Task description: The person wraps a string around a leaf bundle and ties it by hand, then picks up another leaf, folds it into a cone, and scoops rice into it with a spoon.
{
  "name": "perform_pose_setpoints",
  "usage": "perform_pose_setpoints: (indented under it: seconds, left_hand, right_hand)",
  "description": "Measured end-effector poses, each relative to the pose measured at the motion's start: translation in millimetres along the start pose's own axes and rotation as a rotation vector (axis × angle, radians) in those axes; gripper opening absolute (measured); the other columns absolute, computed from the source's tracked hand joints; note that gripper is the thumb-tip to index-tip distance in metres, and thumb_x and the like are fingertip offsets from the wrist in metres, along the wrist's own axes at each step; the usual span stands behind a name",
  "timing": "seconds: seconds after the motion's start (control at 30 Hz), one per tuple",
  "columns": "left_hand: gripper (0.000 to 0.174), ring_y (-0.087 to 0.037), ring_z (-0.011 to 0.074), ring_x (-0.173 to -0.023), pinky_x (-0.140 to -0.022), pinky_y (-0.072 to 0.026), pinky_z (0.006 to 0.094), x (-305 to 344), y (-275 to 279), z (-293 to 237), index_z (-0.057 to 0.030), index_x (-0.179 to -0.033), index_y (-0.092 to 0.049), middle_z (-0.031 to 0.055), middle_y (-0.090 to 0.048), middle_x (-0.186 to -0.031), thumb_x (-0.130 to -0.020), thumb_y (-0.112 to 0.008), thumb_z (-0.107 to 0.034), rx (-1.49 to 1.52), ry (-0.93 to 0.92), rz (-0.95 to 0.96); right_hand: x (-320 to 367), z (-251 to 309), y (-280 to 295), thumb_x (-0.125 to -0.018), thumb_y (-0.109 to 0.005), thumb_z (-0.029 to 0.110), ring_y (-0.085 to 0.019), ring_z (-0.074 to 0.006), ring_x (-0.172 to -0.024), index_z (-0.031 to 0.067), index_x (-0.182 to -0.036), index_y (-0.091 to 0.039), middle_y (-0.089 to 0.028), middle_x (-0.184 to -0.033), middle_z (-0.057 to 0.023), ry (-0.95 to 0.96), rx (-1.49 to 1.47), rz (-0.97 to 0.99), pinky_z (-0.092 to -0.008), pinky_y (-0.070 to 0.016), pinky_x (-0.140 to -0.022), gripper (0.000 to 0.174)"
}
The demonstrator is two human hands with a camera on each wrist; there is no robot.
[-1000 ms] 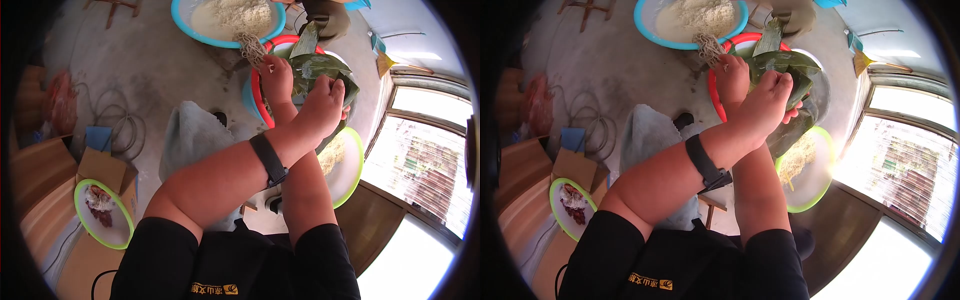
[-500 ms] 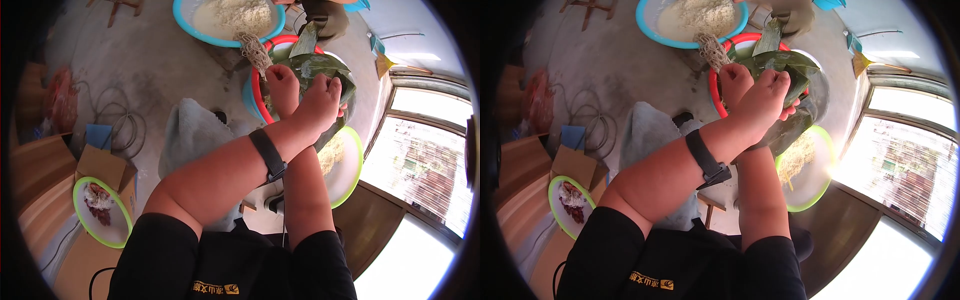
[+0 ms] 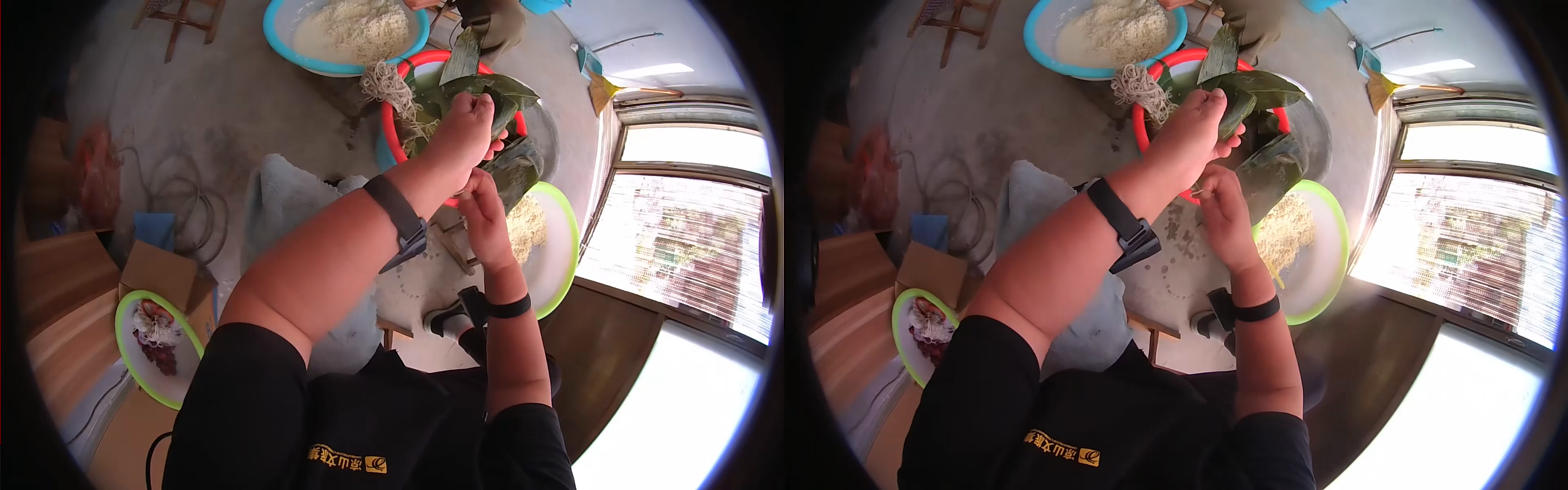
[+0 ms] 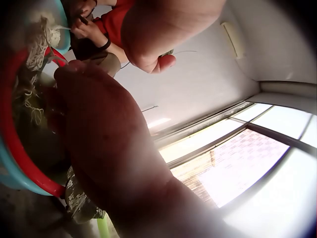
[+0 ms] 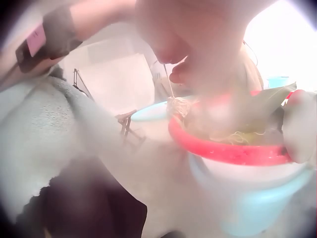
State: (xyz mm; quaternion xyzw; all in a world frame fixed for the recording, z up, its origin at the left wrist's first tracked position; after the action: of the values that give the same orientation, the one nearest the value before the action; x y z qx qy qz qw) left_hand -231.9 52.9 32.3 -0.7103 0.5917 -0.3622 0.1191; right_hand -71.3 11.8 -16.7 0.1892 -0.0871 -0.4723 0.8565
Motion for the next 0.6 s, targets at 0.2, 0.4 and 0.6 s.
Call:
perform_pose_setpoints:
  seconds: [0.2, 0.4, 0.6]
  left_hand:
    - [0.029, -0.061, 0.0166, -0.075, -0.064, -0.0496, 0.0295, -1, 6, 18, -0.0092, -0.112, -0.050, 0.0089, -0.065, -0.093, -0.109, -0.044, -0.038, -0.026, 0.011, 0.011]
    - [0.029, -0.060, 0.0192, -0.076, -0.063, -0.0482, 0.0311, -13, 17, 11, -0.0077, -0.115, -0.054, 0.0099, -0.065, -0.093, -0.109, -0.044, -0.034, 0.030, -0.003, 0.025]
    - [0.032, -0.060, 0.0188, -0.073, -0.065, -0.0497, 0.0336, -13, 39, -22, -0.0076, -0.112, -0.054, 0.0101, -0.065, -0.091, -0.109, -0.040, -0.036, 0.097, -0.111, -0.052]
  right_hand:
    - [53, 38, 22, -0.107, -0.044, 0.008, -0.055, -0.0104, -0.100, 0.0116, -0.108, -0.053, -0.051, -0.140, -0.0083, -0.159, -0.294, -0.107, -0.0250, -0.0444, -0.079, 0.010]
    - [66, 39, 38, -0.108, -0.046, 0.018, -0.061, -0.0144, -0.096, 0.0093, -0.111, -0.052, -0.062, -0.125, -0.0120, -0.252, -0.505, -0.298, -0.0269, -0.0472, -0.080, 0.011]
    - [48, 25, 88, -0.108, -0.045, 0.013, -0.066, -0.0258, -0.110, 0.0116, -0.107, -0.053, -0.066, -0.122, -0.0174, -0.058, -0.937, -0.464, -0.0318, -0.0514, -0.084, 0.008]
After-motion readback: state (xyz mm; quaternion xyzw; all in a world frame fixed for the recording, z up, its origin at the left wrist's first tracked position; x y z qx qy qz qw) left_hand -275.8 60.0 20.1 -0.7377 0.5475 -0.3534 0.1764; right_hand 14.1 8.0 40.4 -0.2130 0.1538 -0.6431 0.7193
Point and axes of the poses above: each hand's wrist, its own x-axis away from the middle knuckle, its own y-axis out of the back of the hand, z = x × y, the point moved 1 cm from there along -x, towards the middle knuckle
